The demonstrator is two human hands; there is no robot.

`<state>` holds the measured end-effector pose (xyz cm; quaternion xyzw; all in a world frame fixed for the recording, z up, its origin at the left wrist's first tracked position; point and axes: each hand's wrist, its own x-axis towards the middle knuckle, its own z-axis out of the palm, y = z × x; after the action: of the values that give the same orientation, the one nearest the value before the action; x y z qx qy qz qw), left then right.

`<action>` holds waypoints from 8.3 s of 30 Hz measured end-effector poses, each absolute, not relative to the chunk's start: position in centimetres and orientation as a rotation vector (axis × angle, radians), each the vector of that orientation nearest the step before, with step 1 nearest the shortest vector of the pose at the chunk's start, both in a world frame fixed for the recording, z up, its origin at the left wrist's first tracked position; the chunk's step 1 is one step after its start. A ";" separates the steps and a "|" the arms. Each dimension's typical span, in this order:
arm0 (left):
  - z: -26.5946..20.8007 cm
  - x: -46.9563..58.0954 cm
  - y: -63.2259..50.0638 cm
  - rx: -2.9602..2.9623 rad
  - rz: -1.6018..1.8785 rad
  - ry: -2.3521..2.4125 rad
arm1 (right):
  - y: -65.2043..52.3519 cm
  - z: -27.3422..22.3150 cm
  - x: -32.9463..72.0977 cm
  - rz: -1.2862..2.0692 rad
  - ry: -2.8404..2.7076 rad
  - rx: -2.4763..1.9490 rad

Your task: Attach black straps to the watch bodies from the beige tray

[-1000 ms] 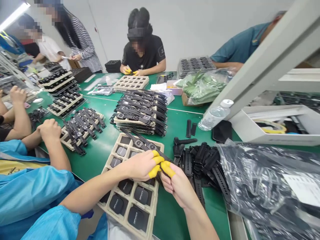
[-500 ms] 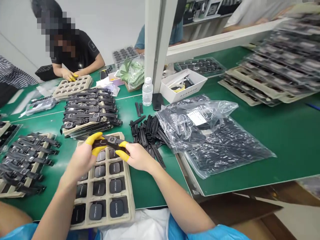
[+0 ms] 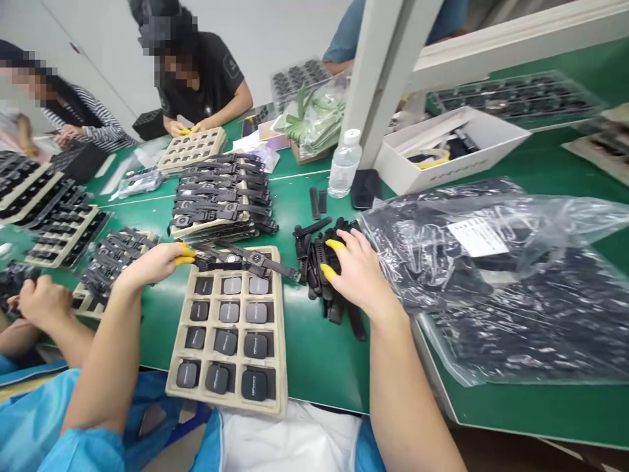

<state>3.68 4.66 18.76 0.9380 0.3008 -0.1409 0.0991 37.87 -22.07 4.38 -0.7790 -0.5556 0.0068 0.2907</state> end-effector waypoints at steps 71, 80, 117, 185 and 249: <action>10.4 11.4 -8.1 2.092 0.718 0.402 | -20.2 8.4 26.2 1.378 -0.474 -0.842; 9.9 11.4 -7.8 2.348 0.631 0.145 | -20.3 7.9 25.8 1.472 -0.646 -0.843; 11.1 10.9 -7.7 2.571 0.444 0.227 | -20.2 8.5 26.0 1.567 -0.406 -0.797; 15.1 9.9 -6.9 2.687 0.546 0.372 | -20.5 8.7 27.9 0.918 -1.100 -1.296; 15.9 10.5 -8.6 2.352 0.250 0.623 | -20.8 9.1 25.2 1.207 -0.613 -0.922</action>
<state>10.54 -8.63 15.88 0.9040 0.2396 0.0961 0.3407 25.19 -20.83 9.09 -0.4114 -0.2735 0.5382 0.6829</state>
